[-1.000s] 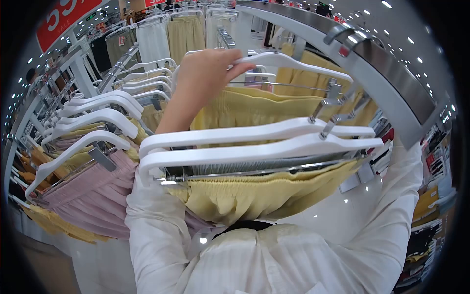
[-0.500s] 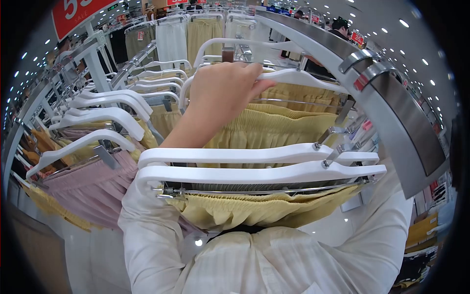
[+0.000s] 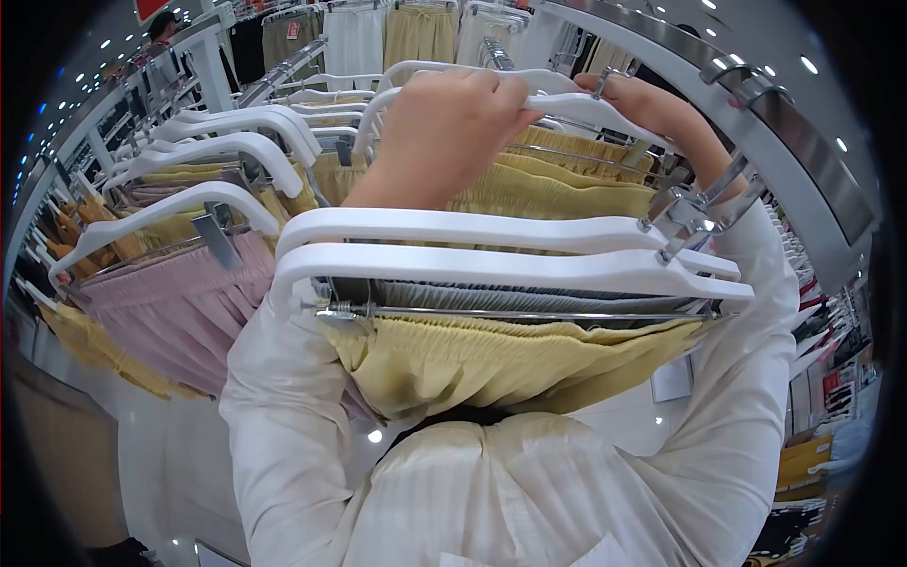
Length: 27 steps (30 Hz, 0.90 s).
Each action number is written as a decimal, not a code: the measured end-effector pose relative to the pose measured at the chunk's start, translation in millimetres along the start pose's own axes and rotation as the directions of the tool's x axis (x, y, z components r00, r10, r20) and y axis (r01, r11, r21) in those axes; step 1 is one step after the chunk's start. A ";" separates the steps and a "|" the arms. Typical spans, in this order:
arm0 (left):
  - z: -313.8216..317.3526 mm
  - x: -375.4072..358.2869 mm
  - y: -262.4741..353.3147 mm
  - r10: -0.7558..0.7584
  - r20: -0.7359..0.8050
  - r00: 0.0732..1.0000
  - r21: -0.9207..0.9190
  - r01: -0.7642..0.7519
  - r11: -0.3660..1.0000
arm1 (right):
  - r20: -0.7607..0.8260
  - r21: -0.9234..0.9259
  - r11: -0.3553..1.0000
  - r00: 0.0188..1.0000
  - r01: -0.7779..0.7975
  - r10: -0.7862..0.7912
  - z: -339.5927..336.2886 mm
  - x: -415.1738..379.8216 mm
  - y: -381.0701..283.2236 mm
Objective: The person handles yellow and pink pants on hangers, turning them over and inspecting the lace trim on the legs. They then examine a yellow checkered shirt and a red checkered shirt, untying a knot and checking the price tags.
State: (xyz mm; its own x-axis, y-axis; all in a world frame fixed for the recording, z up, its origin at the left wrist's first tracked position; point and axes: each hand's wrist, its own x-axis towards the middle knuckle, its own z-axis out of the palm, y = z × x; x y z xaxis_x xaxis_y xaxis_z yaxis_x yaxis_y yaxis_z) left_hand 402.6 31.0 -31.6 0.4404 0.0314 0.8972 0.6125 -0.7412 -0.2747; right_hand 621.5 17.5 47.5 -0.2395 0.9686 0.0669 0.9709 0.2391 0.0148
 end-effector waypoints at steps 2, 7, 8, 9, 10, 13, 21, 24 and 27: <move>2.5 -5.6 1.3 -0.032 0.027 0.999 0.013 0.031 0.999 | -0.239 0.216 0.938 0.946 0.271 -0.219 9.9 -3.9 9.6; 15.1 -26.7 -11.9 0.058 -0.048 0.997 0.174 -0.049 0.983 | -0.202 0.375 0.840 0.919 0.391 -0.338 4.4 -41.6 25.8; 18.0 -24.7 -11.4 0.062 -0.045 0.997 0.154 -0.055 0.987 | -0.320 0.217 0.899 0.898 0.381 -0.303 20.2 -46.2 14.8; 19.6 -25.0 -9.3 0.065 -0.039 0.997 0.130 -0.059 0.990 | -0.314 0.222 0.899 0.900 0.378 -0.301 23.0 -49.5 5.9; 20.5 -26.5 -7.9 0.063 -0.036 0.997 0.127 -0.058 0.990 | -0.238 0.132 0.959 0.948 0.249 -0.213 22.5 -52.2 -1.4; 22.4 -30.7 -6.1 0.023 0.017 1.000 0.105 -0.024 0.994 | -0.302 -0.051 0.981 0.934 0.185 -0.192 29.9 -53.9 0.3; -10.9 -74.3 -17.2 -0.380 -0.269 0.885 -0.370 0.269 0.889 | -0.208 0.367 0.908 0.969 0.204 -0.133 26.4 -63.0 3.5; 12.1 -114.7 -32.5 -0.626 0.157 0.764 -0.866 0.411 0.285 | -0.175 0.410 0.882 0.969 0.233 -0.175 20.0 -67.3 0.0; 2.6 -118.1 -37.1 -0.598 0.340 0.726 -0.940 0.261 -0.219 | -0.077 0.488 0.851 0.981 0.192 -0.177 7.2 -72.0 -6.7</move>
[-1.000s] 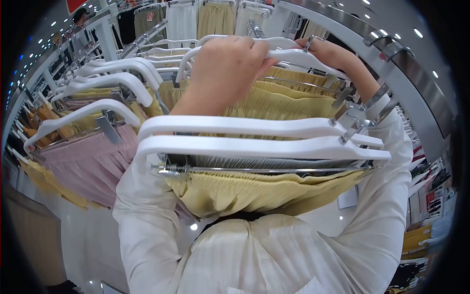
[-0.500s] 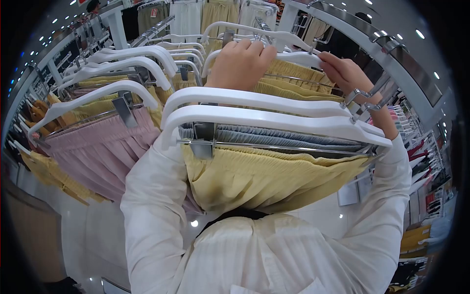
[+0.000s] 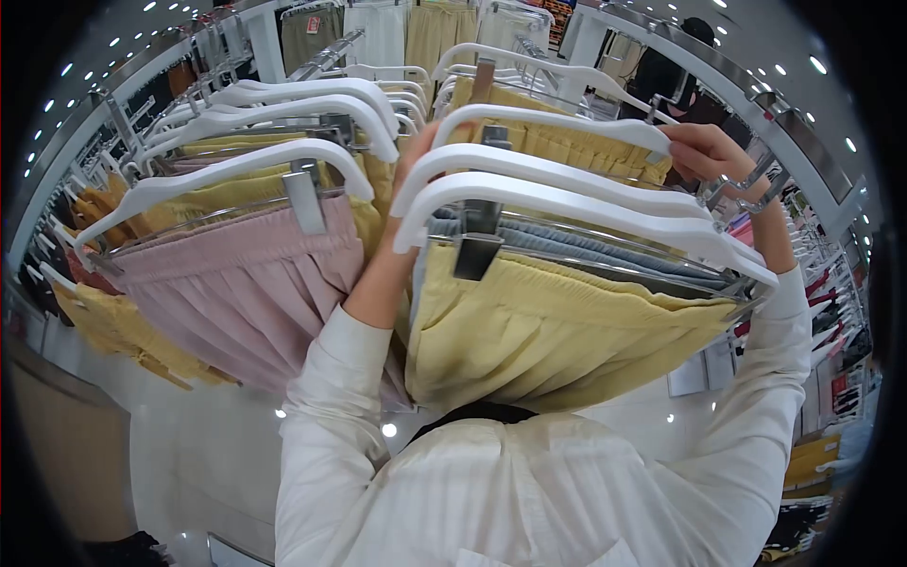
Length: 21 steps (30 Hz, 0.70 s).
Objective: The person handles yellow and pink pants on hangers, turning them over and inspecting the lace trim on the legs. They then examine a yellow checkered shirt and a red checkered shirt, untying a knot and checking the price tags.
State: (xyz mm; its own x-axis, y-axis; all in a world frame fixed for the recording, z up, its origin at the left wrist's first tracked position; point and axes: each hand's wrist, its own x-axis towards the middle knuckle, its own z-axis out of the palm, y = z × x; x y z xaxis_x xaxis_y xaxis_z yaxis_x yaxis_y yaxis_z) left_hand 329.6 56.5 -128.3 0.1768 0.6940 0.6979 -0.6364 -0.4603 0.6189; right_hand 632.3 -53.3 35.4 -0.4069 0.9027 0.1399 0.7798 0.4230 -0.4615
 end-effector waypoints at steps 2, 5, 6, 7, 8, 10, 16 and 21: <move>10.8 -11.7 20.1 -0.030 0.071 0.997 0.177 0.017 0.984 | 0.077 0.022 0.992 0.990 -0.120 0.118 -2.7 -4.8 -1.3; 3.4 -25.2 17.0 0.000 0.192 0.981 -0.016 0.003 1.000 | 0.059 0.035 0.996 0.995 -0.080 0.078 0.1 -14.9 -3.5; -1.0 -32.7 14.3 -0.070 0.201 0.977 0.012 0.069 0.998 | 0.002 0.028 0.999 0.999 -0.046 0.046 2.8 -21.0 -5.9; -4.4 -41.3 11.8 -0.139 0.210 0.968 0.040 0.133 0.990 | -0.079 0.013 1.000 0.997 0.008 -0.007 4.2 -31.6 -14.0; -9.6 -49.0 8.6 -0.207 0.213 0.955 0.067 0.197 0.978 | -0.077 0.017 1.000 0.997 0.011 -0.010 4.9 -37.9 -18.7; -14.3 -66.6 1.4 -0.332 0.222 0.917 0.119 0.312 0.942 | -0.319 0.080 0.996 0.948 0.034 -0.006 5.1 -59.4 -25.4; -42.3 -120.5 -41.8 -0.545 0.136 0.828 0.292 0.492 0.820 | -0.605 -0.077 0.985 0.792 -0.158 0.080 43.2 -126.4 -51.7; -54.5 -160.9 -45.0 -0.579 0.029 0.815 0.404 0.520 0.752 | -0.604 -0.610 0.758 0.754 -0.231 -0.257 111.0 -90.3 -104.4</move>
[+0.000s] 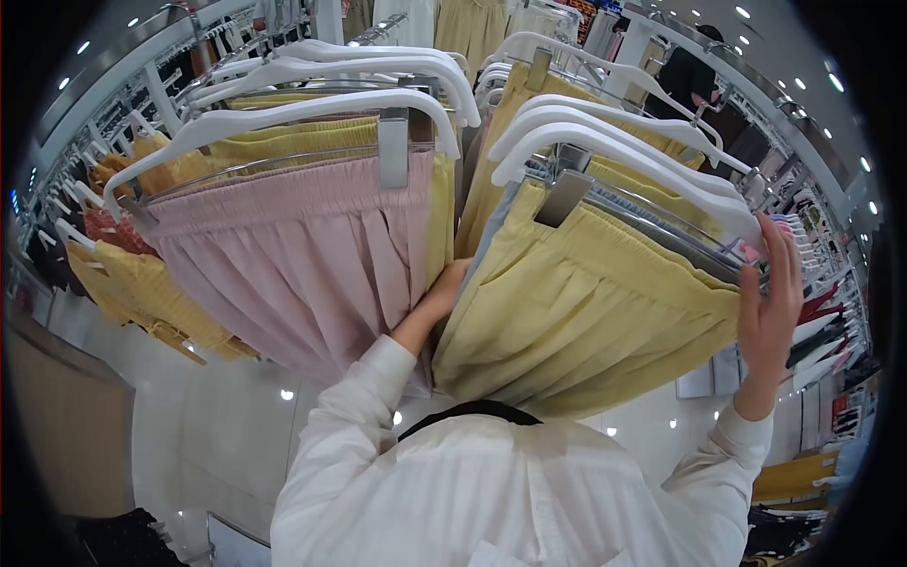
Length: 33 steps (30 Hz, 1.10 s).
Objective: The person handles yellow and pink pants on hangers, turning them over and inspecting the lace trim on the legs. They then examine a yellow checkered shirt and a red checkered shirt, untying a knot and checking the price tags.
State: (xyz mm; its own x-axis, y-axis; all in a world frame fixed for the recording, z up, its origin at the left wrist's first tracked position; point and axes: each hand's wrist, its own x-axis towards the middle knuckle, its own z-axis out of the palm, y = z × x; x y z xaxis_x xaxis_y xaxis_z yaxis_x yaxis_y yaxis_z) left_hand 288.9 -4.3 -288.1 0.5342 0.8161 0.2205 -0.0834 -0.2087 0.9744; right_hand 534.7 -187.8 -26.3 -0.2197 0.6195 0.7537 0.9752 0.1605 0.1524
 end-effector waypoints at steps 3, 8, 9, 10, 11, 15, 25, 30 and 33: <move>17.8 -21.3 13.0 0.051 -0.114 0.992 -0.117 -0.065 0.991 | -0.077 -0.150 0.989 0.997 0.007 -0.019 17.5 -2.8 3.6; 34.3 -40.9 10.5 0.293 -0.356 0.887 -0.129 -0.358 0.925 | -0.176 -0.166 0.986 0.982 0.036 -0.065 27.2 -0.7 6.2; 41.6 -55.3 18.4 0.217 -0.291 0.932 -0.290 -0.302 0.908 | -0.158 -0.160 0.987 0.986 0.030 -0.055 26.3 -2.5 4.9; 47.1 -65.8 26.8 0.155 -0.215 0.964 -0.439 -0.237 0.867 | -0.169 -0.156 0.987 0.983 0.042 -0.068 24.9 -2.9 4.0; 49.1 -72.2 34.7 0.144 -0.213 0.966 -0.441 -0.227 0.868 | -0.183 -0.152 0.987 0.980 0.056 -0.083 22.9 -2.7 3.5; 61.3 -86.9 23.1 0.104 -0.040 0.994 -0.041 -0.106 0.994 | -0.225 -0.144 0.987 0.969 0.071 -0.103 21.0 -6.1 5.0; 60.8 -164.7 -36.6 -0.285 -0.321 0.903 0.085 0.327 0.941 | -0.304 -0.288 0.956 0.952 -0.053 -0.039 44.2 -8.3 17.2; 53.2 -207.7 -31.9 -0.267 -0.317 0.910 0.305 0.364 0.880 | -0.332 -0.208 0.975 0.943 -0.079 0.005 36.2 -12.9 4.8; 47.3 -237.5 -49.7 -0.140 -0.357 0.924 0.387 0.283 0.878 | -0.323 -0.137 0.987 0.946 -0.080 0.032 32.9 -13.8 5.9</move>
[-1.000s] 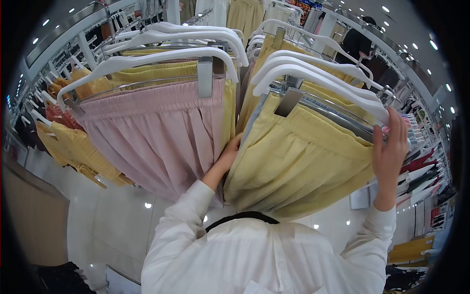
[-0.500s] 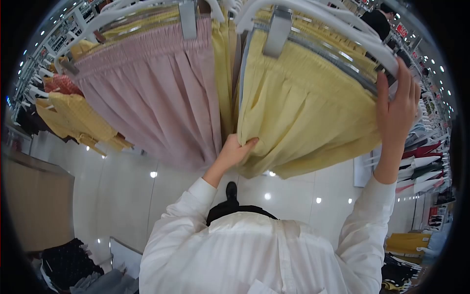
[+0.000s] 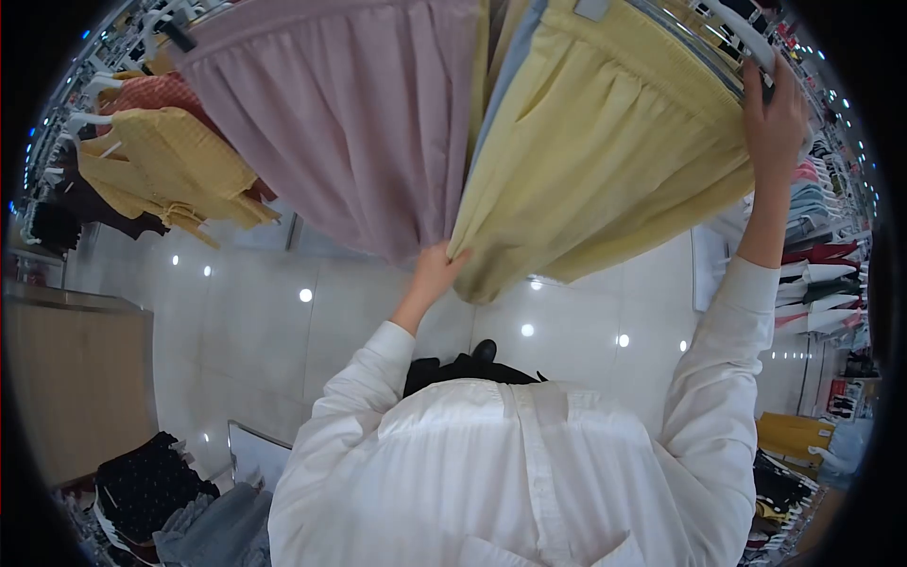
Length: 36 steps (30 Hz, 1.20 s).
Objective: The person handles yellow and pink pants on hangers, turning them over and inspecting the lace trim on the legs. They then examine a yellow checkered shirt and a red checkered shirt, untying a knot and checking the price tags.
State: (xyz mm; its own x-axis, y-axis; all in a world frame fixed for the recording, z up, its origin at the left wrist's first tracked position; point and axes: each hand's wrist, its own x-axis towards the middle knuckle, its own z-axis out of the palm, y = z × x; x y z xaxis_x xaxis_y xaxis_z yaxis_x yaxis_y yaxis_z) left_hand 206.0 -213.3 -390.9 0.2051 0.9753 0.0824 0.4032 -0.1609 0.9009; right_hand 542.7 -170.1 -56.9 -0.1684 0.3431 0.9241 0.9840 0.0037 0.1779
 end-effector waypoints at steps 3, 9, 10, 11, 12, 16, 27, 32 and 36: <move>-28.9 -27.3 -15.7 -0.121 0.153 0.981 0.134 0.101 0.986 | -0.020 0.018 1.000 1.000 0.020 -0.019 -4.3 -3.8 -9.1; -140.6 -101.5 -23.2 0.255 -0.023 0.967 0.153 -0.248 0.956 | 0.051 0.032 0.990 0.989 -0.139 0.137 -13.8 -57.3 -96.3; -163.0 -114.9 -31.3 0.210 0.061 0.976 0.175 -0.218 0.960 | 0.096 0.014 0.991 0.986 -0.136 0.134 -7.9 -72.8 -123.3; -184.7 -127.7 -41.3 0.163 0.142 0.976 0.201 -0.190 0.961 | 0.230 0.194 0.947 0.950 -0.258 0.211 -6.5 -82.6 -160.8; -204.9 -140.4 -54.6 0.163 0.128 0.978 0.200 -0.186 0.962 | 0.375 0.346 0.853 0.891 -0.390 0.255 -3.6 -91.2 -203.7; -284.3 -194.5 -95.6 0.115 0.142 0.983 0.323 -0.155 0.934 | 0.563 0.669 0.541 0.822 -0.511 0.081 40.6 -136.8 -328.3; -343.8 -245.1 -140.2 -0.123 -0.154 0.980 0.133 0.143 0.981 | 0.860 0.507 0.515 0.444 -0.691 -0.251 57.6 -121.1 -507.1; -385.0 -222.5 -153.3 -0.188 -0.298 0.936 0.077 0.220 0.972 | 0.794 0.606 0.455 0.461 -0.653 -0.397 113.7 -107.2 -576.1; -429.3 -205.6 -180.0 -0.236 -0.366 0.900 0.043 0.270 0.962 | 0.649 0.732 0.349 0.444 -0.585 -0.617 138.8 -81.8 -659.5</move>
State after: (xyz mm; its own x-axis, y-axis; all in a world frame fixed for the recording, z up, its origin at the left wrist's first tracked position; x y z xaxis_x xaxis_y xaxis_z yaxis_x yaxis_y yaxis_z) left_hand -291.6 -319.8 -387.0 -0.2367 0.9714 0.0174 0.4815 0.1017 0.8705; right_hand -84.5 -70.2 -296.7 -0.6449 0.7599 0.0812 0.4843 0.4886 -0.7257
